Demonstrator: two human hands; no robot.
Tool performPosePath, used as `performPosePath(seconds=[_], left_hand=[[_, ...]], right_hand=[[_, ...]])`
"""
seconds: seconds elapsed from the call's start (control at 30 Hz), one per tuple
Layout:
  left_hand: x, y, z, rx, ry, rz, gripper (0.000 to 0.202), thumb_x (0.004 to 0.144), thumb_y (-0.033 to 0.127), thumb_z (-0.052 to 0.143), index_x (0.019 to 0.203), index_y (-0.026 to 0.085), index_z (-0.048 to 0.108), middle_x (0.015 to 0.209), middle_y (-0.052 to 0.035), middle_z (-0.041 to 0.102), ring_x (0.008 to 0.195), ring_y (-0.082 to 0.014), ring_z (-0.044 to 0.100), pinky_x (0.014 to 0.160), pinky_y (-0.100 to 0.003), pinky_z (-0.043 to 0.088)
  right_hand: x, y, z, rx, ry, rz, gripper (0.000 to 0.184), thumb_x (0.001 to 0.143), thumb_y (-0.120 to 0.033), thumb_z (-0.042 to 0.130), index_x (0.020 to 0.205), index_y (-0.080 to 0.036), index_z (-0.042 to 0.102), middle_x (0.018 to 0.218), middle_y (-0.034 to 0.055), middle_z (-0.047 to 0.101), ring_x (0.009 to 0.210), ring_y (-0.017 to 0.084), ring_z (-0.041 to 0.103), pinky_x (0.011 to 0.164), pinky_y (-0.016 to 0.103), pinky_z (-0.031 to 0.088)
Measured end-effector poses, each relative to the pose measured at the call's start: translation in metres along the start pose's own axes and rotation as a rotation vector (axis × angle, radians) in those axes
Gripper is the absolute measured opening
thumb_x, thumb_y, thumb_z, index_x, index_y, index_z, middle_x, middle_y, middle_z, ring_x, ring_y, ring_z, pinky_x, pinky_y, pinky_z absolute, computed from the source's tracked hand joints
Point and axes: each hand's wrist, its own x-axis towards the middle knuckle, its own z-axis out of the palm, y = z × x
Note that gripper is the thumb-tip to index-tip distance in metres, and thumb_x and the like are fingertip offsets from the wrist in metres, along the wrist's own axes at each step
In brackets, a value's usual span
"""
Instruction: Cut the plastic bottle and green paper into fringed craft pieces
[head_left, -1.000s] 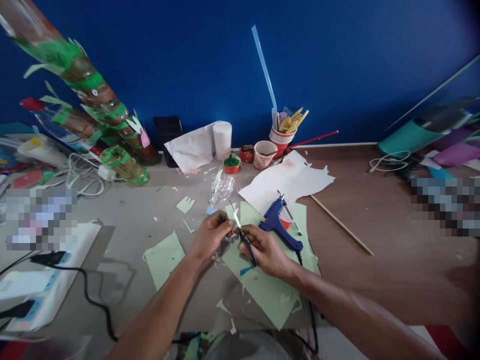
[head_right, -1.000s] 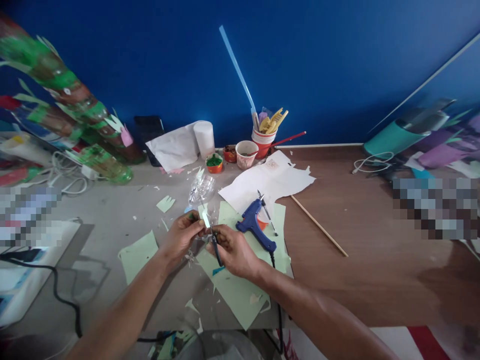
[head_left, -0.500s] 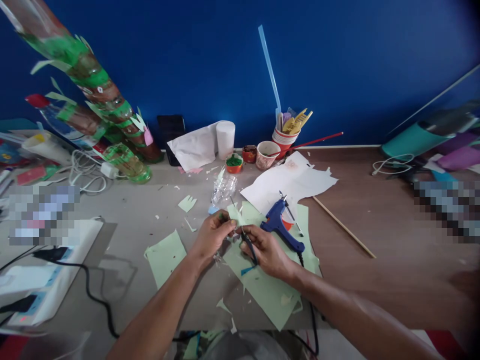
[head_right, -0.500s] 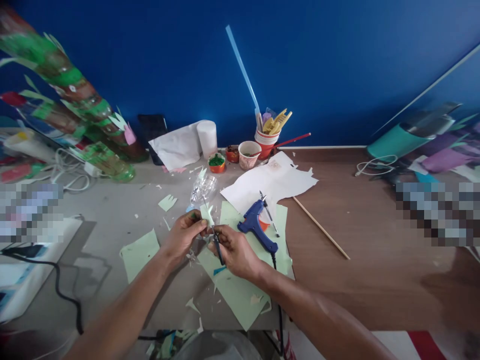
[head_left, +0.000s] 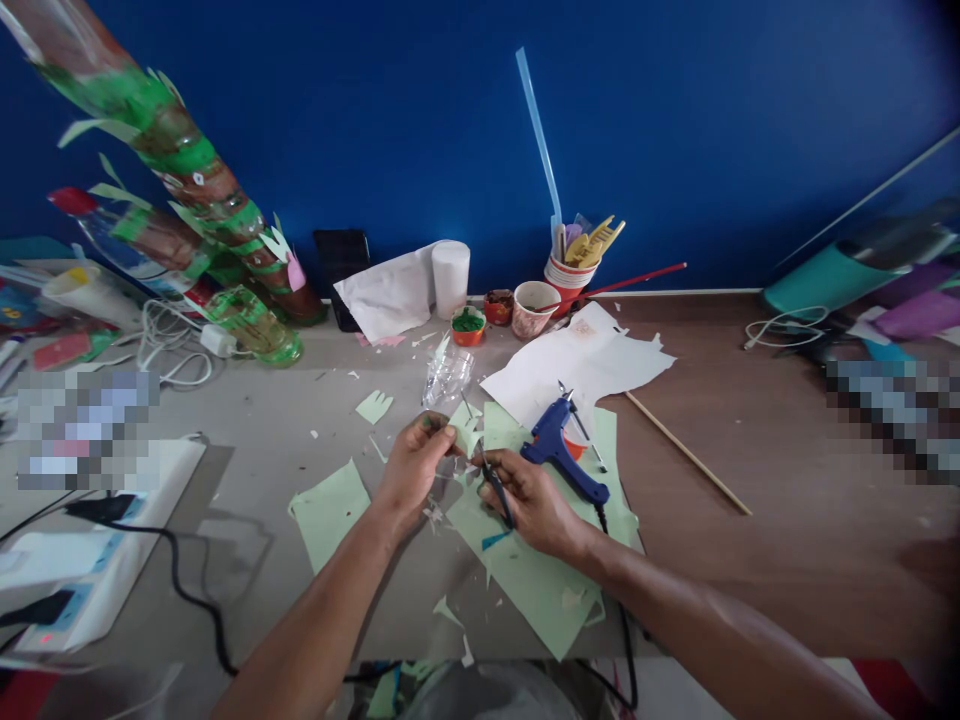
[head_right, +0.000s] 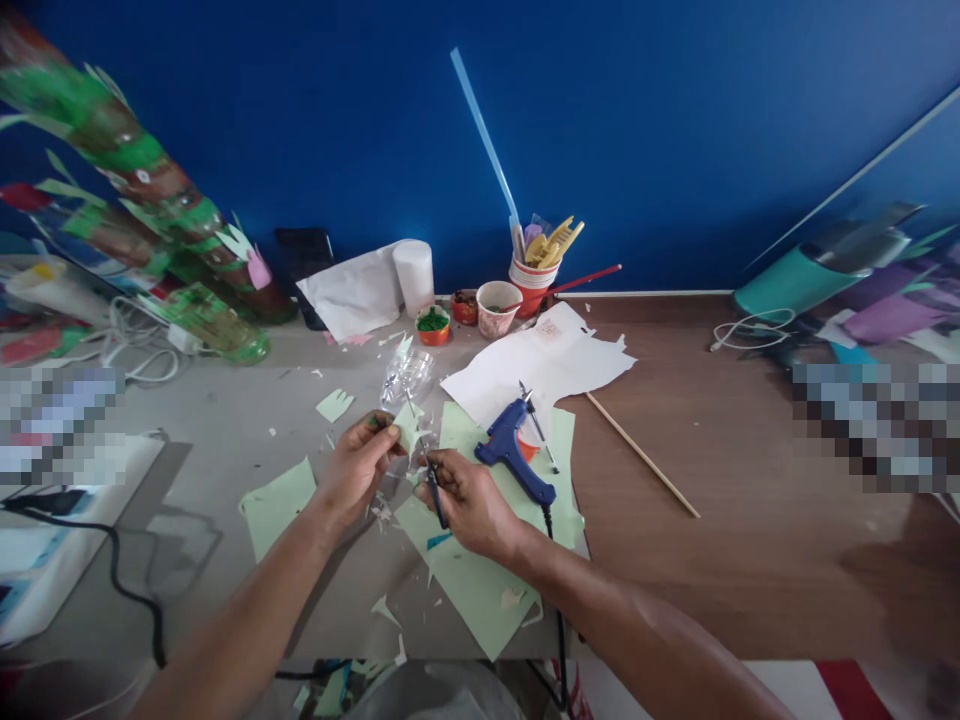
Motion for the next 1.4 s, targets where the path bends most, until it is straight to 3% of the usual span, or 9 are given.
performPosePath(seconds=[0.23, 0.67, 1.13, 1.4], left_hand=[[-0.001, 0.003, 0.001, -0.019, 0.0, 0.017, 0.016, 0.075, 0.03, 0.063, 0.071, 0.017, 0.055, 0.061, 0.0042, 0.056, 0.058, -0.0082, 0.052, 0.06, -0.021, 0.04], [0.001, 0.0, -0.001, 0.028, 0.01, 0.023, 0.017, 0.075, 0.031, 0.063, 0.073, 0.018, 0.054, 0.064, 0.0029, 0.058, 0.06, -0.0102, 0.054, 0.062, -0.023, 0.04], [0.002, -0.001, -0.005, 0.051, 0.098, 0.042, 0.021, 0.077, 0.036, 0.062, 0.072, 0.018, 0.052, 0.055, 0.0052, 0.049, 0.05, -0.007, 0.045, 0.05, -0.02, 0.033], [0.003, 0.009, -0.005, 0.005, 0.147, 0.029, 0.023, 0.073, 0.038, 0.065, 0.077, 0.02, 0.051, 0.059, 0.0058, 0.052, 0.053, -0.0085, 0.05, 0.058, -0.022, 0.041]], right_hand=[[0.0, 0.002, 0.001, -0.001, 0.006, -0.01, 0.024, 0.082, -0.028, 0.054, 0.101, -0.014, 0.054, 0.062, -0.0048, 0.038, 0.053, 0.008, 0.033, 0.047, 0.019, 0.029], [0.001, 0.0, 0.002, -0.012, 0.019, 0.021, 0.028, 0.08, -0.035, 0.057, 0.099, -0.014, 0.055, 0.06, -0.0055, 0.037, 0.05, 0.007, 0.033, 0.044, 0.019, 0.028], [0.0, 0.004, 0.003, -0.055, 0.031, 0.024, 0.029, 0.08, -0.035, 0.059, 0.1, -0.014, 0.055, 0.062, -0.0046, 0.039, 0.053, 0.008, 0.035, 0.046, 0.019, 0.03], [-0.001, 0.004, 0.004, -0.061, -0.004, 0.029, 0.028, 0.08, -0.035, 0.058, 0.099, -0.015, 0.055, 0.06, -0.0052, 0.039, 0.051, 0.007, 0.033, 0.044, 0.019, 0.029]])
